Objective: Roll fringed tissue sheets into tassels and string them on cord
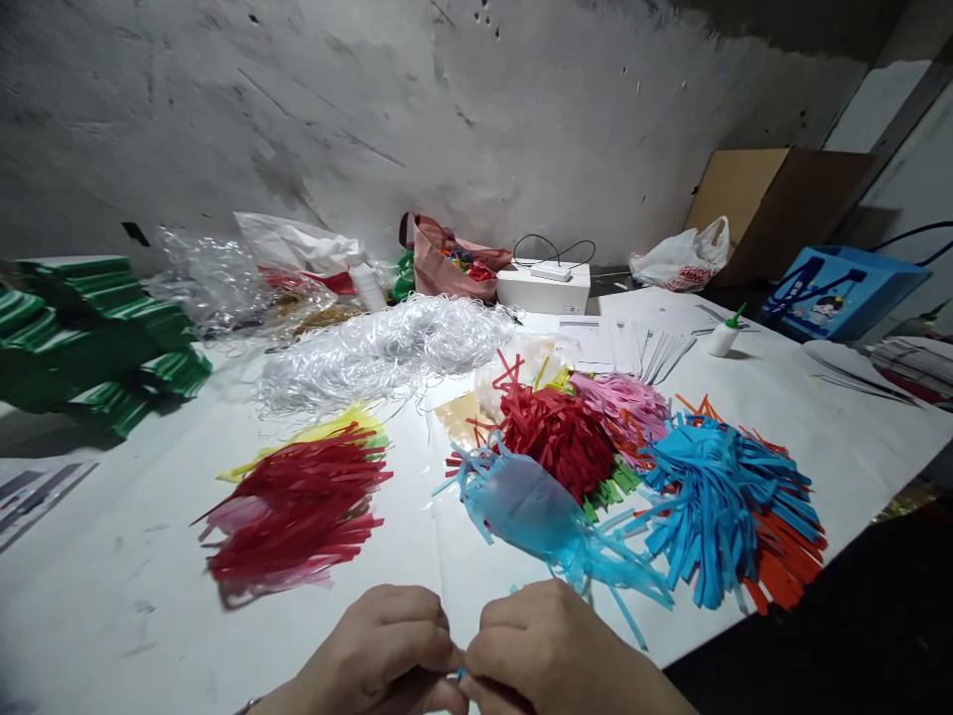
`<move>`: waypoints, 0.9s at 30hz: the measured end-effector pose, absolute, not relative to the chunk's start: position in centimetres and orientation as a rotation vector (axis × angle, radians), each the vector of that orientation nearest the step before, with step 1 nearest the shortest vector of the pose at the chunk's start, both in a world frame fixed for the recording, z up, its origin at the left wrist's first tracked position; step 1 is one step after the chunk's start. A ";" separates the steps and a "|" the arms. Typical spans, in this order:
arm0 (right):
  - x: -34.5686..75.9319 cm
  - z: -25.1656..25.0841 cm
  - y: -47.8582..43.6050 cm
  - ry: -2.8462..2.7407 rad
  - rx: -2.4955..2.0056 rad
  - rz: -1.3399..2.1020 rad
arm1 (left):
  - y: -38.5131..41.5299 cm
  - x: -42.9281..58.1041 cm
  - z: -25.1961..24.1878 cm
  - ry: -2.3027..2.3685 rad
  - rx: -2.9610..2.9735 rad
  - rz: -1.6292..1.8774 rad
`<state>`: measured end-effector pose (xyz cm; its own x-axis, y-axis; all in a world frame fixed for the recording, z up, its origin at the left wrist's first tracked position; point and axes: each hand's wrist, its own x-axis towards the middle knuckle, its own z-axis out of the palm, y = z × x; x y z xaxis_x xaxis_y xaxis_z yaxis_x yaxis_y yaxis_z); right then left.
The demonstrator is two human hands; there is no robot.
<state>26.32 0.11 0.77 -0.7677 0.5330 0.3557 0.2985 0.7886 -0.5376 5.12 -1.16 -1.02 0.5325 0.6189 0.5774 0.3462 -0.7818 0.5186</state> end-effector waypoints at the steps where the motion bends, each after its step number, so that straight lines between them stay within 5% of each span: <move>1: 26.4 0.8 0.1 -2.481 -0.601 0.635 | -1.3 5.1 -1.0 0.797 2.394 1.093; 16: 26.2 -1.3 -0.5 -2.367 -0.760 0.358 | -2.1 5.1 -1.2 0.987 2.213 0.756; 27: 26.0 -1.9 -0.5 -2.195 -0.757 0.570 | -2.8 5.3 -2.7 0.950 2.187 0.990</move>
<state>25.97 -0.54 -1.94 -0.5578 0.6660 0.4953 0.3411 0.7280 -0.5947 5.32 -2.83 -2.70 0.4783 0.7794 0.4046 0.3717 -0.5971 0.7108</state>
